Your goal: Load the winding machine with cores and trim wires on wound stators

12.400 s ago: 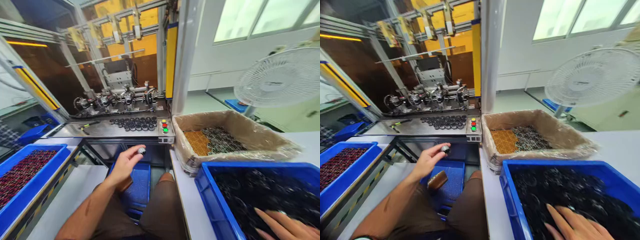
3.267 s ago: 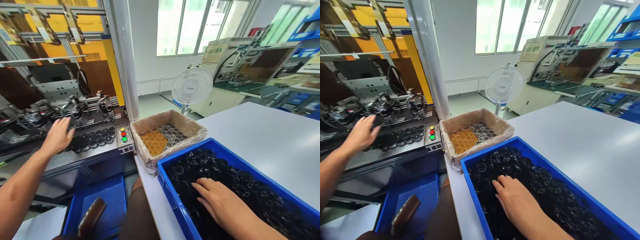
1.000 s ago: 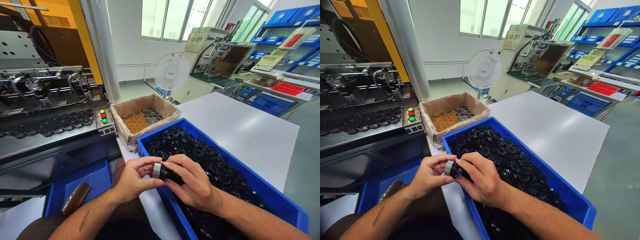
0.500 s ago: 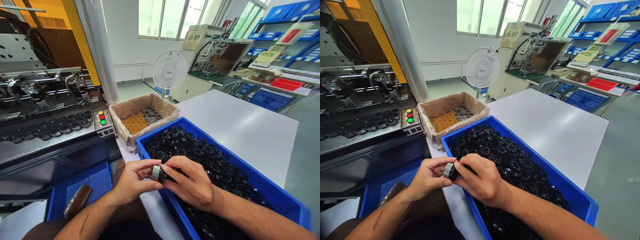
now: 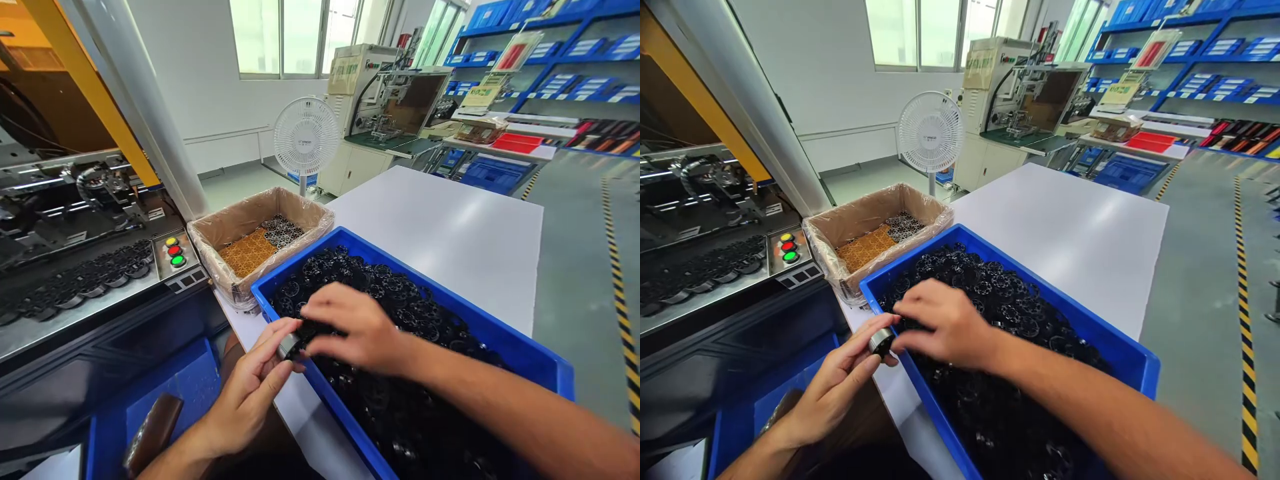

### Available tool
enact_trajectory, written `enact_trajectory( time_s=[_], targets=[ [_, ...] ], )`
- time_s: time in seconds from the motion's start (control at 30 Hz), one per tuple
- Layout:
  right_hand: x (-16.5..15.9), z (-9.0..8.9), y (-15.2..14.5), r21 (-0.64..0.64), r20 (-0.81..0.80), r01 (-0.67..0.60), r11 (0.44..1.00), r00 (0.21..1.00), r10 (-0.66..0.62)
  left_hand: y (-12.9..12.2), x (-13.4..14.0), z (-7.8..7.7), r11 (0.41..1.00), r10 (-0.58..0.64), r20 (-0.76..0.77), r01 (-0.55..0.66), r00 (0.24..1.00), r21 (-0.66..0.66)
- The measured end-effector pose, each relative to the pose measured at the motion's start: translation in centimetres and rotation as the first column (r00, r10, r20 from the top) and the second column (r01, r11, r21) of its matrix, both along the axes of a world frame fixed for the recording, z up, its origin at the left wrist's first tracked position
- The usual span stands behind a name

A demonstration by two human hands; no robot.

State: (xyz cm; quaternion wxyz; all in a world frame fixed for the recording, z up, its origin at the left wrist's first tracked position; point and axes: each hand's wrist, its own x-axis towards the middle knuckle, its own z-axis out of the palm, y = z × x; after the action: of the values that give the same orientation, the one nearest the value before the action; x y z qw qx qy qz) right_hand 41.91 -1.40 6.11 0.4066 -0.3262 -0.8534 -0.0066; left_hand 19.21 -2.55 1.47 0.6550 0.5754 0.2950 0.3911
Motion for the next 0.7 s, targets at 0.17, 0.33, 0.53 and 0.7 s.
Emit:
enact_trajectory(
  time_s=[0.17,0.33,0.53,0.7],
  targets=[
    [4.4,-1.2,3.6,-0.127,0.287,0.391,0.912,0.894,-0.343,1.9,-1.6,-0.2,0.998,0.070,-0.047,-0.070,0.996,-0.001],
    [3.6,-3.0,3.6,-0.077,0.531,0.442,0.894,0.777,-0.338,2.3,-1.4,-0.7,0.968,0.177,-0.070,-0.161,0.982,0.194],
    [2.3,-3.6,3.5,-0.012,0.590,0.427,0.904,0.733,-0.338,1.9,-0.8,-0.6,0.792,0.324,-0.161,-0.174,0.932,0.585],
    [3.0,-3.4,3.4,-0.032,0.505,0.355,0.934,0.812,-0.292,2.0,-1.0,-0.2,0.796,0.311,-0.132,-0.182,0.941,0.577]
  ],
)
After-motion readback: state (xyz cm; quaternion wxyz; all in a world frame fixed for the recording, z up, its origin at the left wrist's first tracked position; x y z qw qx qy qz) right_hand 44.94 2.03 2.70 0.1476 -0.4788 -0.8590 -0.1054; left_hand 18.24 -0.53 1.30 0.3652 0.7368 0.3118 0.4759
